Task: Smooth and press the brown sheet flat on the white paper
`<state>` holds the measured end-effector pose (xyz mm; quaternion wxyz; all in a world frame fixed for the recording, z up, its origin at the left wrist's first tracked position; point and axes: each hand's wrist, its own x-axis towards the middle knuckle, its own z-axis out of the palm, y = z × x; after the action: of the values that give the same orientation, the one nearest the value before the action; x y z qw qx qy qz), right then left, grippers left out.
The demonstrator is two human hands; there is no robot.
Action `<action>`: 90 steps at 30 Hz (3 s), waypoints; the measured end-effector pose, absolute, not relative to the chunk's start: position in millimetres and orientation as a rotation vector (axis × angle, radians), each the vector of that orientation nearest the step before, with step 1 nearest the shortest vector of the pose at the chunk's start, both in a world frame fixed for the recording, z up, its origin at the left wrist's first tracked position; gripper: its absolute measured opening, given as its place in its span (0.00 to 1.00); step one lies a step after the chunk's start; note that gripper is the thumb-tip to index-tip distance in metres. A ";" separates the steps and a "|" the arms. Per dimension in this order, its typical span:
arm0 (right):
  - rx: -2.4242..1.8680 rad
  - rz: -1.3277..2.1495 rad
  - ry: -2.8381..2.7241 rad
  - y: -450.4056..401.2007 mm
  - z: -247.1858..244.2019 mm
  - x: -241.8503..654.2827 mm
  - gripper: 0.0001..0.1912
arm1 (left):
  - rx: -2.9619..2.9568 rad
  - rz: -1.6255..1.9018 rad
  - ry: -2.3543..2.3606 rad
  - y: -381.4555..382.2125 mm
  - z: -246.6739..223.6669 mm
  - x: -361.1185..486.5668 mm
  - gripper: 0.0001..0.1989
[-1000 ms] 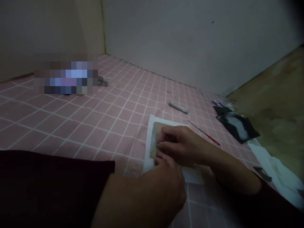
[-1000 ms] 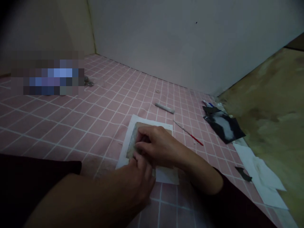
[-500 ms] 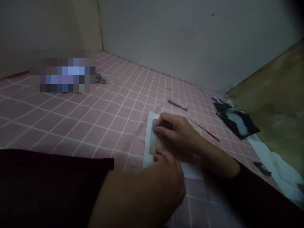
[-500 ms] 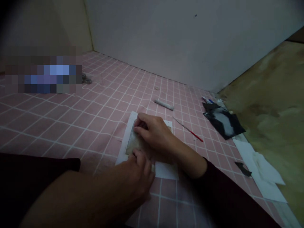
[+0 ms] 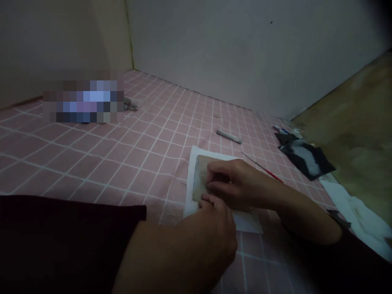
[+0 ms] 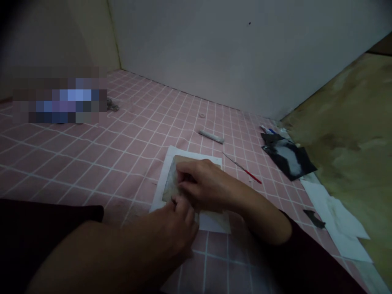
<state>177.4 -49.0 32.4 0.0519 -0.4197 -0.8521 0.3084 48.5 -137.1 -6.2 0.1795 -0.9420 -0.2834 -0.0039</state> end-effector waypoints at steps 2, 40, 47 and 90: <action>-1.278 0.919 -2.545 -51.0 32.4 174.8 0.06 | -2.671 0.010 -0.805 -137.7 -6.0 48.8 0.23; -1.299 0.947 -2.564 -51.2 32.4 171.9 0.05 | -2.688 -0.049 -0.733 -135.7 -5.0 46.1 0.24; -1.277 0.829 -2.443 -49.9 27.5 170.6 0.05 | -2.697 -0.033 -0.759 -134.5 -6.9 49.3 0.24; -1.331 0.727 -2.505 -49.2 26.7 171.7 0.05 | -2.679 -0.024 -0.727 -135.0 -6.6 49.6 0.22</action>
<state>171.7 -49.2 26.7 0.1065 -0.4521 -0.8505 0.2467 49.6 -135.0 -6.6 0.1820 -0.9490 -0.2574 -0.0085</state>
